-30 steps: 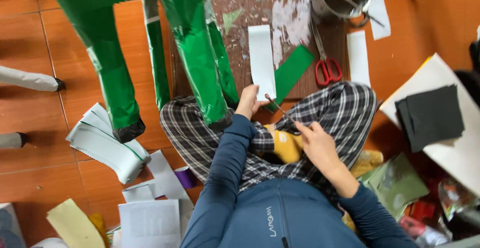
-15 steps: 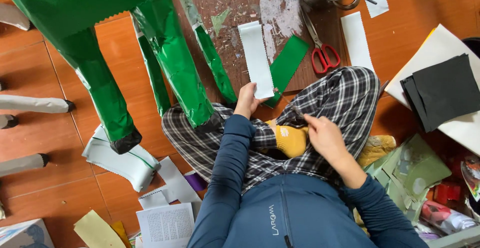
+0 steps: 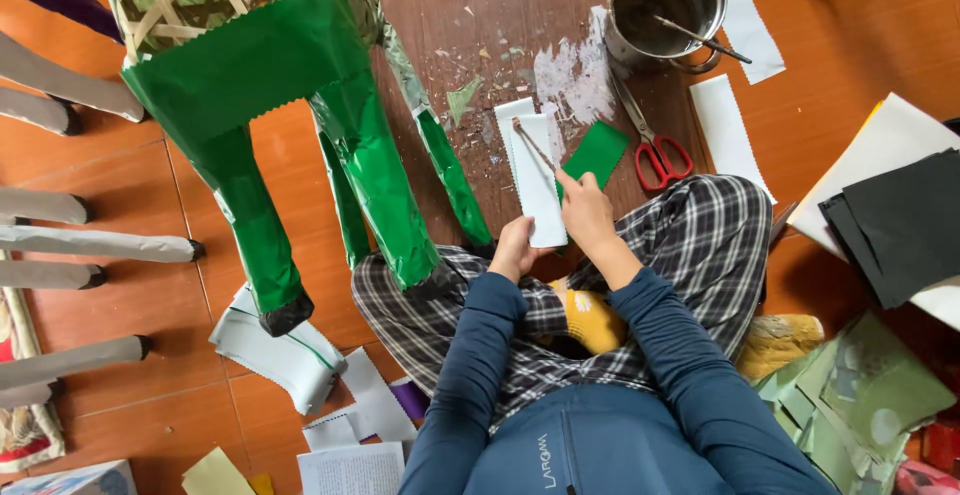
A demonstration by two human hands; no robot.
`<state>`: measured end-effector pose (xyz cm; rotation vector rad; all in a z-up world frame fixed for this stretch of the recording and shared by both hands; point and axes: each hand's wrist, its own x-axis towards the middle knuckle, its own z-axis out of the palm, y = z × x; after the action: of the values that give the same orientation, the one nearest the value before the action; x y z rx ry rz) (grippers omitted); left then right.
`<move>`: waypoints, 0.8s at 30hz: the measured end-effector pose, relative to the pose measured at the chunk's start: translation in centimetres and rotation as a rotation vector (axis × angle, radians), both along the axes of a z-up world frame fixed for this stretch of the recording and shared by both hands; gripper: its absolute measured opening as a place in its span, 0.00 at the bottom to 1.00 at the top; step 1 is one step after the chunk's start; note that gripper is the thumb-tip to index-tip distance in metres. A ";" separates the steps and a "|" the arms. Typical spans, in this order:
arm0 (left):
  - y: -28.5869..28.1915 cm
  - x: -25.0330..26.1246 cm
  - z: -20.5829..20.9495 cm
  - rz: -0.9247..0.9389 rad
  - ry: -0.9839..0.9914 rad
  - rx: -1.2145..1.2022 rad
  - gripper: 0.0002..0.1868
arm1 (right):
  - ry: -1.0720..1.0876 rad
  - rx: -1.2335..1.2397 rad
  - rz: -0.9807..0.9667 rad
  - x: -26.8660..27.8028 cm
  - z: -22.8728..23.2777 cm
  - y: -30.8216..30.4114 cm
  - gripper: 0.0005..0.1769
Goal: Decorating a bamboo giraffe frame by cutting and gluing green paper strips onto its legs and body.
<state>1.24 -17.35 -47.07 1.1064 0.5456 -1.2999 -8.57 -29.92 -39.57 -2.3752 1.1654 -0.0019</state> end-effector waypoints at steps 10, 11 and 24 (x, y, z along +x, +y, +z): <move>-0.2 -0.1 0.0 -0.012 -0.027 0.008 0.35 | -0.159 -0.035 -0.025 0.2 -1.6 0.6 0.26; -0.2 -0.2 0.1 -0.003 -0.031 0.018 0.36 | -0.200 0.029 -0.006 0.8 -1.0 1.3 0.24; -0.8 0.0 2.1 -0.003 -0.072 -0.054 0.38 | -0.222 -0.433 -0.287 -1.9 6.6 -20.5 0.12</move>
<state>1.25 -18.15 -44.92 1.1056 0.4531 -1.2656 -10.44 -50.43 -32.97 -2.4515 1.4996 -0.6572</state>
